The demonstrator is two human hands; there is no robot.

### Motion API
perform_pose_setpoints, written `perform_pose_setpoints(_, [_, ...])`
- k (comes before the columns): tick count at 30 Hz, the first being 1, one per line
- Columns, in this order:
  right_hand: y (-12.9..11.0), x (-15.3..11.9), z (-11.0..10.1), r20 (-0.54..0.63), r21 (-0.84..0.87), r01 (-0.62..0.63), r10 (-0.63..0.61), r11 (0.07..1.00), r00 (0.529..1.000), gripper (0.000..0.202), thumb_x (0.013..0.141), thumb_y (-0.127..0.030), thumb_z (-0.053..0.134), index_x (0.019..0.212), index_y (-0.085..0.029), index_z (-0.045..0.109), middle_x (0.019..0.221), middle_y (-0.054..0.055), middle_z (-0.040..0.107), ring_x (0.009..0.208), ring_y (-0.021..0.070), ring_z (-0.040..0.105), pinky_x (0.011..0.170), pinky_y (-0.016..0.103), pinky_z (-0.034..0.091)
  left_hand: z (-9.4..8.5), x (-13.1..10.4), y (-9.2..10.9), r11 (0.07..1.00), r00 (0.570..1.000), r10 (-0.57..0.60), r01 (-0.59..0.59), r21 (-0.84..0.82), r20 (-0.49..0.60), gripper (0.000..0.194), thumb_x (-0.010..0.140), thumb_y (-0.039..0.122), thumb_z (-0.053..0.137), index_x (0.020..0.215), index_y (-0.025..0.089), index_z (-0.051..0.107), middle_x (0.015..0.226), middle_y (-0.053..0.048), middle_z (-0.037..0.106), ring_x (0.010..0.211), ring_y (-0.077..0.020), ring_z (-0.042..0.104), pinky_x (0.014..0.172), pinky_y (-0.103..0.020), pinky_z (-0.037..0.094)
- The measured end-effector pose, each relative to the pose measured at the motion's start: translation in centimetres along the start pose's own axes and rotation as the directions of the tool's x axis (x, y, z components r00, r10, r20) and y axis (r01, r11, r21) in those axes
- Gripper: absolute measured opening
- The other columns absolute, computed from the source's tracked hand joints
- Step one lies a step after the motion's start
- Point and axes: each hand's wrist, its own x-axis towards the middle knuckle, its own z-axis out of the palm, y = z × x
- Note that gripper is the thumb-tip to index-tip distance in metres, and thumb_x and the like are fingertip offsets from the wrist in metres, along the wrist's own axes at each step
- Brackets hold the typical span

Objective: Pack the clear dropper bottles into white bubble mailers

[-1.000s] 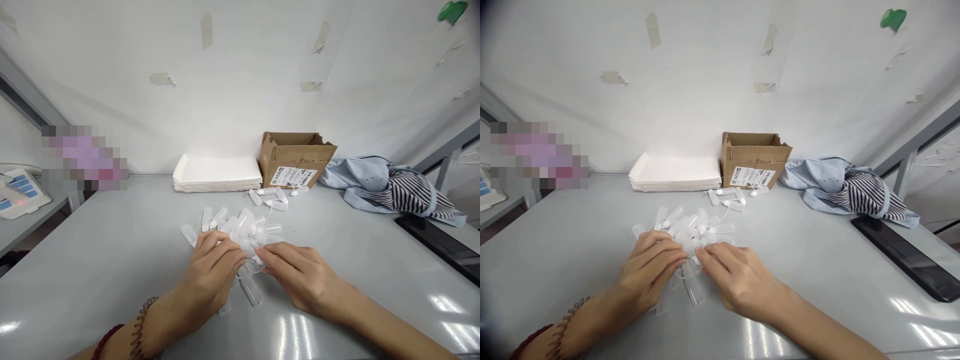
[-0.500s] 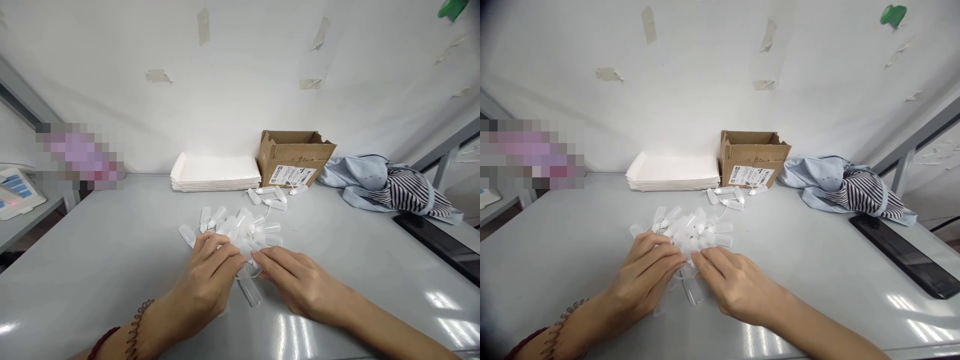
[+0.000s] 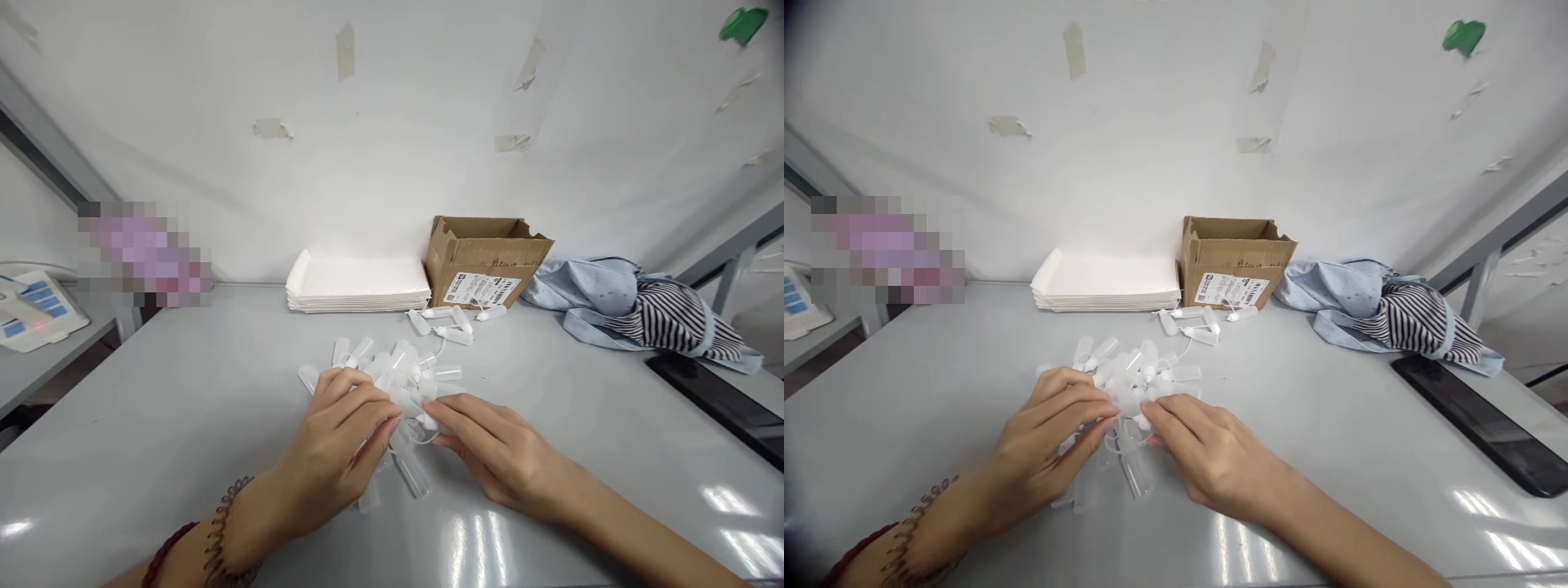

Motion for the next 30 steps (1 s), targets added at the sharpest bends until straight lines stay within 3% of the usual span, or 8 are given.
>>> perform_pose_setpoints(17, [-0.2,-0.15,-0.17,0.048,0.075,0.01,-0.014,0.997,0.999,0.029,0.088,0.0,0.043,0.114,-0.003,0.055,0.088,0.014,0.065,0.078,0.0196,0.062,0.061,0.03,0.056,0.08,-0.66,0.19,0.997,0.998,0.037,-0.033,-0.07,0.06,0.021,0.087,-0.001,0.05,0.097,0.016,0.057,0.084,-0.004,0.064,0.084,-0.0189,0.049,0.078,-0.038,0.041])
perform_pose_setpoints(30, [-0.25,0.04,-0.22,0.032,0.161,0.018,-0.024,0.987,0.999,0.034,0.084,0.004,0.042,0.115,-0.004,0.054,0.087,0.013,0.063,0.077,0.0175,0.059,0.063,0.028,0.054,-0.21,-0.11,0.13,0.959,0.993,-0.037,0.067,-0.277,0.115,0.022,0.087,-0.001,0.048,0.091,0.016,0.06,0.078,-0.003,0.064,0.077,-0.016,0.047,0.072,-0.032,0.043])
